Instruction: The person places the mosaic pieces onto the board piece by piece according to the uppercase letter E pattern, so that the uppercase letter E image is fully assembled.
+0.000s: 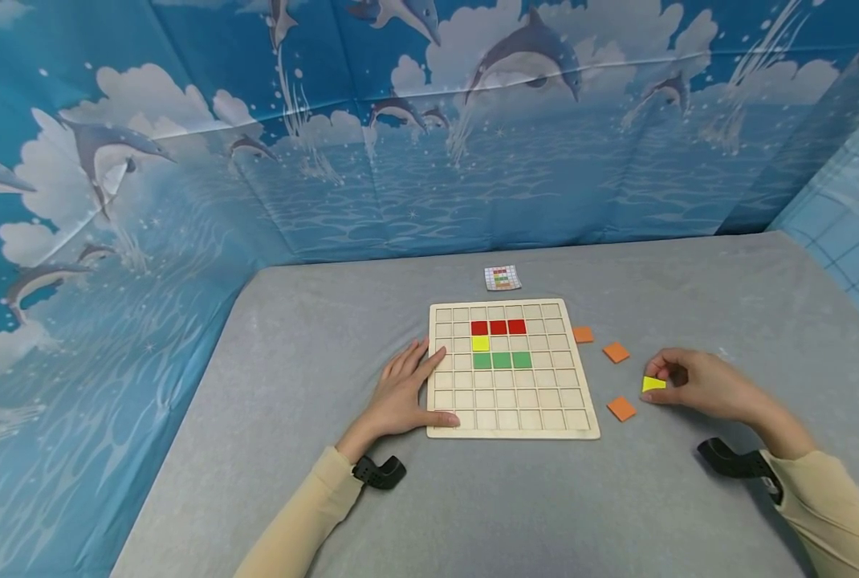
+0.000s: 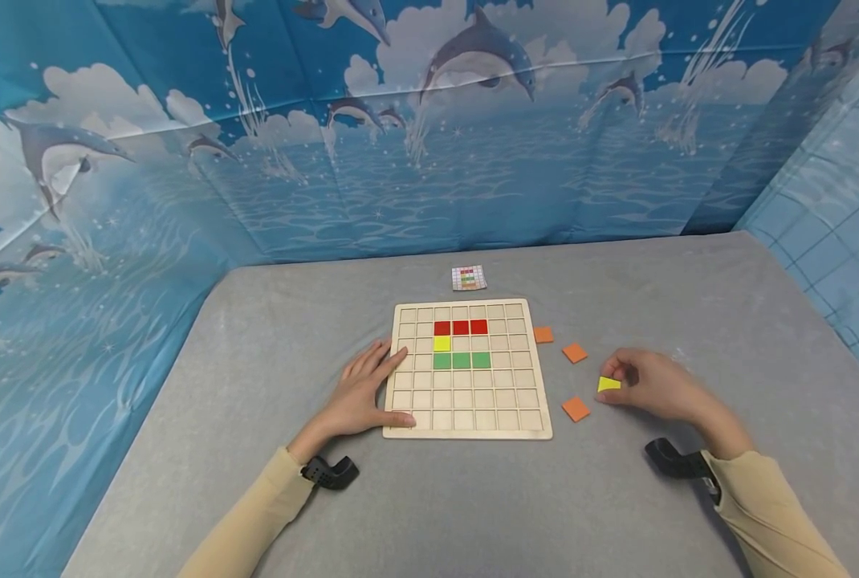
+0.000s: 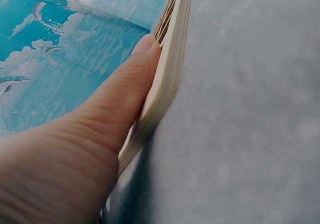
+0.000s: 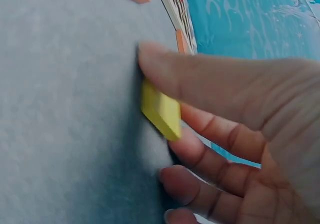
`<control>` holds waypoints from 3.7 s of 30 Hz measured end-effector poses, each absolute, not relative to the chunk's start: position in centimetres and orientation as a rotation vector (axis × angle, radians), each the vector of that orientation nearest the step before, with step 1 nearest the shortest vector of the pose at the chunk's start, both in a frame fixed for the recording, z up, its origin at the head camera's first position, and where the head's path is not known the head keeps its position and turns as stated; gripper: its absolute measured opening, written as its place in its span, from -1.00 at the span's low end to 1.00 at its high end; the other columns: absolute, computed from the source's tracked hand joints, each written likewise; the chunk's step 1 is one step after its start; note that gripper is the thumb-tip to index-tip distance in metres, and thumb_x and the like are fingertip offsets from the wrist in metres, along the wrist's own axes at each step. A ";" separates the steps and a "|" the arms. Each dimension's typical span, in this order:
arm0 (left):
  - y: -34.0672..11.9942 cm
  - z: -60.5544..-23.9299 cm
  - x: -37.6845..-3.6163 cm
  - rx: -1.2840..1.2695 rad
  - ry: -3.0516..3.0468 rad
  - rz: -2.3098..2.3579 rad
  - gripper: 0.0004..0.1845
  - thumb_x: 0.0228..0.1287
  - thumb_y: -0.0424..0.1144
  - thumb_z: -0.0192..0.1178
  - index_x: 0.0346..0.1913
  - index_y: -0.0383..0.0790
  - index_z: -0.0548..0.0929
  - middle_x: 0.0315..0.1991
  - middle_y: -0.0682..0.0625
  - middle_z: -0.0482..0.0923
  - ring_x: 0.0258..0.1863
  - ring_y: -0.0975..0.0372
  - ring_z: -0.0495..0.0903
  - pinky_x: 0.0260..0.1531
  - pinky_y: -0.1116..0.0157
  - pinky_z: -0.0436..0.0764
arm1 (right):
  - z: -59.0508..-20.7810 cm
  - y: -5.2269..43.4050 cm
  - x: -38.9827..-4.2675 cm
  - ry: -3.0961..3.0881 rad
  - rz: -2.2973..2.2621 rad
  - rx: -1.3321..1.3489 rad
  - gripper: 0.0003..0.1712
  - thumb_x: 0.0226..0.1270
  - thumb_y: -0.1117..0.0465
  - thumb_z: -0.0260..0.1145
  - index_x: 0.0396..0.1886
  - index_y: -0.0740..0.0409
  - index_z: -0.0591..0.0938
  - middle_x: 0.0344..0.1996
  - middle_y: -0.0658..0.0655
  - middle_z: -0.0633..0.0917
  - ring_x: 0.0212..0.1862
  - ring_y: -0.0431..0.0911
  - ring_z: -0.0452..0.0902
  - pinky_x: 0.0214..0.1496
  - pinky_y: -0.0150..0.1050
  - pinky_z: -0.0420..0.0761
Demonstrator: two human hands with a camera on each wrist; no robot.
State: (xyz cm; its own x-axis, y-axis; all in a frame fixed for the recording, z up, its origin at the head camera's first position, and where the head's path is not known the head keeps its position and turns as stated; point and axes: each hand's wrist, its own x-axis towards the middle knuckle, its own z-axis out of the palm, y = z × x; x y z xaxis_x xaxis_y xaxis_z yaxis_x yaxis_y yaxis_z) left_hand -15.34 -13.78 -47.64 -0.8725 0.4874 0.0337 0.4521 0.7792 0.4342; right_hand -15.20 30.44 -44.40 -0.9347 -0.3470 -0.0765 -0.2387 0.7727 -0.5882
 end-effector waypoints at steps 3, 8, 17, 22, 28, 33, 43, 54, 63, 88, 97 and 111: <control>-13.8 -47.6 -15.3 0.771 2.889 0.683 0.16 -0.11 0.35 0.34 0.51 0.02 0.01 0.51 -0.07 -0.22 0.46 0.10 -0.28 0.33 0.04 -0.15 | -44.5 30.3 -15.2 2.826 -0.885 -0.485 -0.65 -0.04 0.18 0.56 -0.35 0.16 0.56 -0.47 0.01 0.45 -0.48 -0.16 0.27 -0.50 -0.31 0.27; -13.8 -47.6 -15.3 0.778 2.890 0.696 0.15 -0.10 0.34 0.35 0.51 0.00 0.02 0.51 -0.08 -0.21 0.46 0.08 -0.27 0.32 0.01 -0.14 | -44.8 29.8 -15.2 2.849 -0.957 -0.377 -0.67 0.02 0.22 0.51 -0.30 0.19 0.55 -0.47 0.04 0.50 -0.51 -0.13 0.38 -0.53 -0.32 0.40; -13.7 -47.5 -15.2 0.791 2.891 0.691 0.16 -0.10 0.34 0.35 0.51 -0.02 0.03 0.51 -0.10 -0.20 0.46 0.07 -0.26 0.32 -0.01 -0.14 | -44.8 28.0 -14.9 2.850 -1.209 -0.339 -0.73 0.11 0.28 0.46 -0.25 0.27 0.58 -0.53 0.08 0.58 -0.61 -0.16 0.54 -0.60 -0.28 0.53; -13.7 -47.5 -15.3 0.771 2.888 0.681 0.16 -0.10 0.34 0.34 0.52 0.01 0.01 0.51 -0.08 -0.21 0.46 0.09 -0.28 0.32 0.01 -0.15 | -44.8 25.5 -15.2 2.733 -1.346 -0.372 -0.75 0.18 0.26 0.42 -0.21 0.27 0.57 -0.53 0.10 0.61 -0.57 -0.11 0.57 -0.57 -0.24 0.57; -13.6 -47.7 -15.2 0.758 2.875 0.667 0.16 -0.10 0.36 0.33 0.52 0.03 -0.01 0.51 -0.05 -0.24 0.46 0.12 -0.31 0.33 0.04 -0.17 | -44.6 21.9 -15.9 2.539 -1.472 -0.499 -0.81 0.21 0.37 0.36 -0.20 0.30 0.58 -0.53 0.12 0.64 -0.54 -0.05 0.58 -0.52 -0.23 0.58; -13.7 -47.7 -15.3 0.767 2.883 0.682 0.16 -0.10 0.34 0.35 0.52 0.01 0.00 0.51 -0.07 -0.23 0.46 0.11 -0.29 0.32 0.02 -0.15 | -44.7 18.6 -16.5 2.458 -1.475 -0.588 -0.86 0.22 0.35 0.36 -0.22 0.23 0.62 -0.54 0.10 0.65 -0.50 -0.05 0.59 -0.47 -0.27 0.56; -13.8 -47.6 -15.4 0.763 2.887 0.696 0.15 -0.10 0.34 0.34 0.51 0.02 0.02 0.51 -0.07 -0.21 0.46 0.10 -0.28 0.32 0.01 -0.13 | -44.6 13.2 -17.1 2.528 -1.427 -0.704 -0.88 0.14 0.41 0.35 -0.33 0.16 0.66 -0.51 -0.01 0.62 -0.47 -0.14 0.54 -0.42 -0.31 0.55; -13.8 -47.5 -15.4 0.761 2.892 0.693 0.15 -0.09 0.34 0.34 0.51 0.02 0.02 0.51 -0.07 -0.21 0.46 0.11 -0.28 0.32 0.00 -0.14 | -44.7 11.4 -17.4 2.644 -1.340 -0.806 -0.91 0.16 0.40 0.37 -0.37 0.16 0.68 -0.52 -0.07 0.59 -0.48 -0.19 0.49 -0.40 -0.30 0.52; -13.8 -47.5 -15.4 0.765 2.891 0.685 0.14 -0.09 0.34 0.34 0.51 0.01 0.03 0.51 -0.07 -0.20 0.46 0.10 -0.28 0.32 0.00 -0.14 | -44.9 11.4 -17.4 2.728 -1.219 -0.838 -0.91 0.13 0.35 0.41 -0.37 0.13 0.68 -0.52 -0.07 0.55 -0.50 -0.21 0.40 -0.43 -0.29 0.43; -13.6 -47.4 -15.2 0.762 2.884 0.689 0.15 -0.10 0.36 0.33 0.51 -0.01 0.03 0.51 -0.09 -0.20 0.46 0.09 -0.27 0.32 -0.01 -0.13 | -45.0 12.7 -16.7 2.718 -1.163 -0.943 -0.93 0.17 0.25 0.42 -0.36 0.01 0.68 -0.50 -0.12 0.48 -0.44 -0.21 0.37 -0.41 -0.32 0.41; -13.7 -47.4 -15.2 0.770 2.887 0.695 0.16 -0.11 0.35 0.34 0.51 -0.01 0.03 0.51 -0.09 -0.19 0.46 0.10 -0.27 0.32 -0.01 -0.13 | -44.7 16.0 -15.8 2.703 -1.273 -1.036 -0.92 0.19 0.25 0.41 -0.31 0.02 0.69 -0.45 -0.20 0.56 -0.42 -0.27 0.43 -0.42 -0.36 0.48; -13.8 -47.7 -15.4 0.757 2.884 0.679 0.17 -0.12 0.36 0.34 0.51 0.02 0.01 0.51 -0.06 -0.23 0.46 0.13 -0.30 0.32 0.03 -0.16 | -44.9 23.3 -14.6 2.725 -1.176 -0.932 -0.66 -0.04 0.01 0.56 -0.31 -0.01 0.63 -0.41 -0.05 0.54 -0.39 -0.17 0.34 -0.42 -0.37 0.38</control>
